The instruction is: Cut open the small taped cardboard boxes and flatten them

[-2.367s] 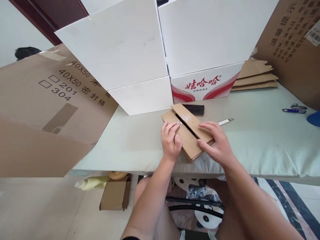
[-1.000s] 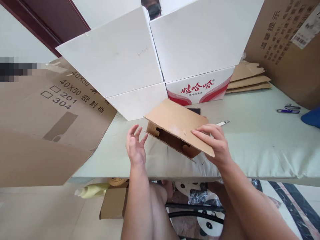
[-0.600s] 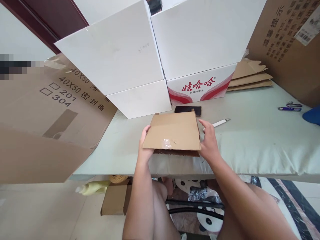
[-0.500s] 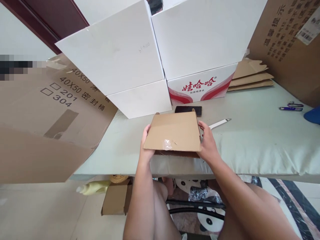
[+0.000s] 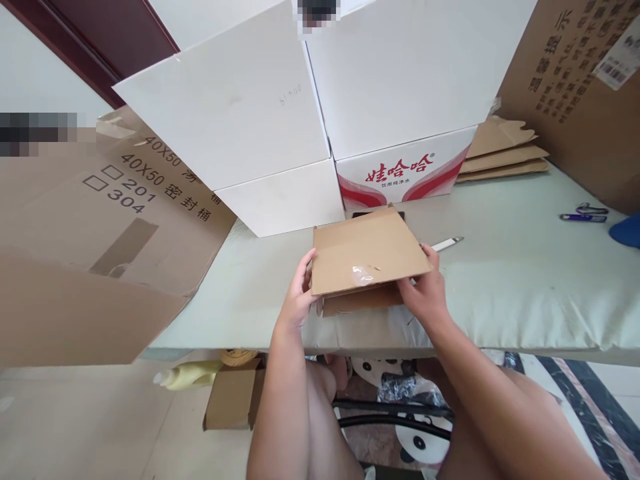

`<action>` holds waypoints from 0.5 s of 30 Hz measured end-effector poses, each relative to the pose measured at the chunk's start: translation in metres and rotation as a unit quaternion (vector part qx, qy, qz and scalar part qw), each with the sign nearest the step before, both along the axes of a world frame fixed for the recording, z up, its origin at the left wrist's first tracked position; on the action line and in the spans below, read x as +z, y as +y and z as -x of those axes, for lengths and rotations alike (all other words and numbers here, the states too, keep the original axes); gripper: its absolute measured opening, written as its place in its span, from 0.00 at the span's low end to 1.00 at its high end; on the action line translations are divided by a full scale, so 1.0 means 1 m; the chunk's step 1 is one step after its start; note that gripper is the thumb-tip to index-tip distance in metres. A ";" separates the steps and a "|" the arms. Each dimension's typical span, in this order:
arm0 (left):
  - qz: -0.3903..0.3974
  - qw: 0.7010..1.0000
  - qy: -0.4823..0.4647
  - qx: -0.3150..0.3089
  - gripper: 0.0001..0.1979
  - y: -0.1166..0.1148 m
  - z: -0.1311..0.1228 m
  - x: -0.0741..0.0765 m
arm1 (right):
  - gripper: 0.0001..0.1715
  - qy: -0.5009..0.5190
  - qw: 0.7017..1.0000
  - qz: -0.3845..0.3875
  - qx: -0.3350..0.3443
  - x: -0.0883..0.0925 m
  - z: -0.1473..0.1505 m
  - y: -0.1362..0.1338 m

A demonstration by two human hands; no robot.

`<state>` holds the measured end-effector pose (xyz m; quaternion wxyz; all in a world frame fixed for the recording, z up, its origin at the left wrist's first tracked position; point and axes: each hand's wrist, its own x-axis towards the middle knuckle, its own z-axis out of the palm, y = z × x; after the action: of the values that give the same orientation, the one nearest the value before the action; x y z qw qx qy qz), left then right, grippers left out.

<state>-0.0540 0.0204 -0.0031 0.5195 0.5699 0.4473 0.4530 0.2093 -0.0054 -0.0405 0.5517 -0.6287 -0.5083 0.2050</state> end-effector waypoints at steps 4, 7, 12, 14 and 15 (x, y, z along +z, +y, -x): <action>0.098 0.984 -0.151 0.015 0.46 -0.001 0.003 0.012 | 0.21 0.098 0.994 -0.045 -0.016 -0.001 -0.009 0.006; 0.184 0.958 -0.176 0.129 0.39 0.006 0.005 0.014 | 0.17 0.204 0.978 -0.053 0.014 -0.004 -0.014 0.009; 0.235 0.945 -0.179 0.139 0.34 0.019 0.011 0.005 | 0.19 0.364 0.922 -0.069 0.114 0.003 -0.018 0.006; 0.235 0.947 -0.171 0.136 0.33 0.021 0.011 0.001 | 0.20 0.431 0.892 -0.072 0.120 0.010 -0.020 0.003; 0.238 0.946 -0.168 0.141 0.33 0.022 0.011 -0.002 | 0.20 0.456 0.880 -0.070 0.113 0.013 -0.020 0.002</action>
<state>-0.0647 0.0428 -0.0050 0.6384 0.2759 0.5243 0.4914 0.2298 -0.0038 -0.0277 0.7382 -0.3635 -0.2813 0.4937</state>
